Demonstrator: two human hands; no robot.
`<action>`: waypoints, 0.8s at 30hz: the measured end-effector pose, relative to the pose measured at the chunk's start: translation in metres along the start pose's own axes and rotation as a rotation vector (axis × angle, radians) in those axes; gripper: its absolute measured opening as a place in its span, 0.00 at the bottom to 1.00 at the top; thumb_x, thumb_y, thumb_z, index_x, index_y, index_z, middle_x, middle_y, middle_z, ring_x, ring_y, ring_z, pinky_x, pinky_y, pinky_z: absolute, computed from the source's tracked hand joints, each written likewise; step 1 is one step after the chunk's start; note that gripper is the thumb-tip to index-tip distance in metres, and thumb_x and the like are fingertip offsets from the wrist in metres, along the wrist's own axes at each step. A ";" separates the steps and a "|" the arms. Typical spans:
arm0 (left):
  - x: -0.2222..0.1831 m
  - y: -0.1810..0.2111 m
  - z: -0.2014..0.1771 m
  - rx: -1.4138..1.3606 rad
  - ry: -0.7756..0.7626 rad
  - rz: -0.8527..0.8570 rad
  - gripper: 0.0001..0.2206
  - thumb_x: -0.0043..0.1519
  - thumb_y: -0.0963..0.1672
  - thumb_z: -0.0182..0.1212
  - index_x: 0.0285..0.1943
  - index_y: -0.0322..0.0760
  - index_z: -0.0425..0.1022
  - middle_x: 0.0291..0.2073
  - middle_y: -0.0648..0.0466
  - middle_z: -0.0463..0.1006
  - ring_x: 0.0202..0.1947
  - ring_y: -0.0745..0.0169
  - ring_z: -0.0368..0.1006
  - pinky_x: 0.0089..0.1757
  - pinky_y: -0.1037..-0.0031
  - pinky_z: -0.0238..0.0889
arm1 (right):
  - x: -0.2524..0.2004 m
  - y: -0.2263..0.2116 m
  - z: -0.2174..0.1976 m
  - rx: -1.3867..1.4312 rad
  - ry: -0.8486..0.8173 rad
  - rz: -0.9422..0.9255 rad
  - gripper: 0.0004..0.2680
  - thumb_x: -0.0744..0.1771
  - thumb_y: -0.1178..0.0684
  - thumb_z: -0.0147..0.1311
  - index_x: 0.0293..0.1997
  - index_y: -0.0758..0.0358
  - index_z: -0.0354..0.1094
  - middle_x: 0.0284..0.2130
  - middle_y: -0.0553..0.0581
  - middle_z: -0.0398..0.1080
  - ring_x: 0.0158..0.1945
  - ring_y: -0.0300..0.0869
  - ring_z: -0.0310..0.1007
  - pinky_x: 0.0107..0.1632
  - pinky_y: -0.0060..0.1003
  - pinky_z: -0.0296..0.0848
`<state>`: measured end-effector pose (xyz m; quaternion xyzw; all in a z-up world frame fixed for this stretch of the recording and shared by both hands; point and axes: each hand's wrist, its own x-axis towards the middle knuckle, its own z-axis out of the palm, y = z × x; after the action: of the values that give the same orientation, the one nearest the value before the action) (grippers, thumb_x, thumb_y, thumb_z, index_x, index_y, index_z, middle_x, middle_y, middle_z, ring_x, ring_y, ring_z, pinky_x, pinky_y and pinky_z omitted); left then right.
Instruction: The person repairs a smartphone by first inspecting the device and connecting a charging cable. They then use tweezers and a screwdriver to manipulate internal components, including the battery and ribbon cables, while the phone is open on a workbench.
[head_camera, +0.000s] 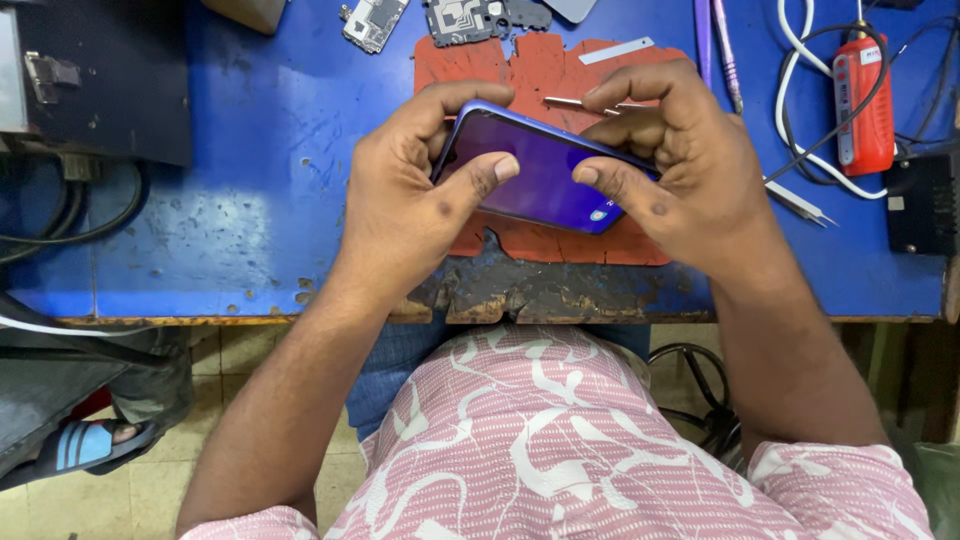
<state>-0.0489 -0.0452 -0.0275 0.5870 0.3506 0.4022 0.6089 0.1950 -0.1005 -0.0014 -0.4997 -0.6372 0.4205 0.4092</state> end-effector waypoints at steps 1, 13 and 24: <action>0.000 0.002 0.000 -0.030 -0.006 0.001 0.20 0.66 0.37 0.68 0.66 0.31 0.72 0.38 0.58 0.80 0.39 0.80 0.72 0.42 0.85 0.67 | 0.001 0.001 -0.001 0.000 -0.014 -0.008 0.16 0.71 0.67 0.60 0.64 0.68 0.57 0.56 0.56 0.67 0.57 0.38 0.76 0.59 0.29 0.76; -0.001 0.019 -0.023 0.395 -0.190 0.152 0.33 0.58 0.37 0.69 0.74 0.42 0.64 0.39 0.54 0.84 0.41 0.67 0.80 0.45 0.76 0.73 | -0.014 -0.021 0.018 -0.534 0.053 -0.225 0.13 0.65 0.67 0.62 0.53 0.71 0.64 0.45 0.64 0.75 0.47 0.47 0.78 0.48 0.40 0.78; -0.002 0.031 -0.057 0.695 -0.410 0.346 0.37 0.53 0.49 0.74 0.72 0.37 0.66 0.58 0.47 0.78 0.62 0.47 0.74 0.67 0.50 0.55 | -0.034 -0.014 0.054 -0.937 -0.069 -0.514 0.09 0.65 0.61 0.57 0.49 0.73 0.71 0.51 0.68 0.73 0.58 0.57 0.75 0.59 0.48 0.78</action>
<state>-0.1035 -0.0227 -0.0003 0.8748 0.2336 0.2316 0.3557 0.1455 -0.1431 -0.0085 -0.4426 -0.8716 -0.0064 0.2107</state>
